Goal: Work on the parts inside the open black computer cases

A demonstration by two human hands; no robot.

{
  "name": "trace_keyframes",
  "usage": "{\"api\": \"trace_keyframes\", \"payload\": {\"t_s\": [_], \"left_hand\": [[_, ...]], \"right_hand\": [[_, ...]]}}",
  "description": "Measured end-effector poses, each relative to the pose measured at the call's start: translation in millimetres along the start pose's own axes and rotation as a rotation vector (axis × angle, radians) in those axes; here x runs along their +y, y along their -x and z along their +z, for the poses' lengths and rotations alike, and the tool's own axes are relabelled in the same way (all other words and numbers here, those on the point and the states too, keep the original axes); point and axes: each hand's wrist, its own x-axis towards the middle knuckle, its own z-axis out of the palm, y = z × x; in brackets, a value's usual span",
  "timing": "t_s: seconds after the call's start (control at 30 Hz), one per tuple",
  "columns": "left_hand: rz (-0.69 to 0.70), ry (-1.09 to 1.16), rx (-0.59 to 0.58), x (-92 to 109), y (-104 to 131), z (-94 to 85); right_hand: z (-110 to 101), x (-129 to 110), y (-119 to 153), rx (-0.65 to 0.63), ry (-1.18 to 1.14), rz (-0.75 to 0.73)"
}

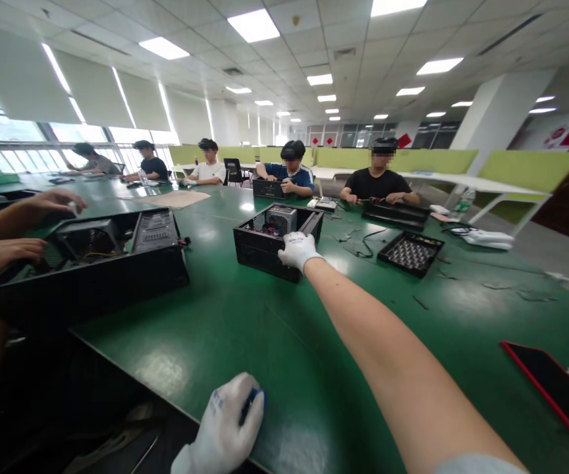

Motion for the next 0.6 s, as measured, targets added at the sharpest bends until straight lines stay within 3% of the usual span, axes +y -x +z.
{"api": "trace_keyframes", "payload": {"t_s": [0.13,0.27,0.5,0.6], "left_hand": [[-0.011,0.009,0.007,-1,0,1.9],[-0.038,0.018,-0.007,0,-2,0.8],[-0.04,0.049,0.017,-1,-2,-0.7],[-0.04,0.07,0.036,8,-6,-9.1]], "right_hand": [[-2,-1,8,0.023,0.051,-0.029],[-12,1,39,0.055,0.072,-0.099],[-43,7,148,0.117,0.059,-0.249],[-57,15,202,0.154,-0.009,-0.327]]}}
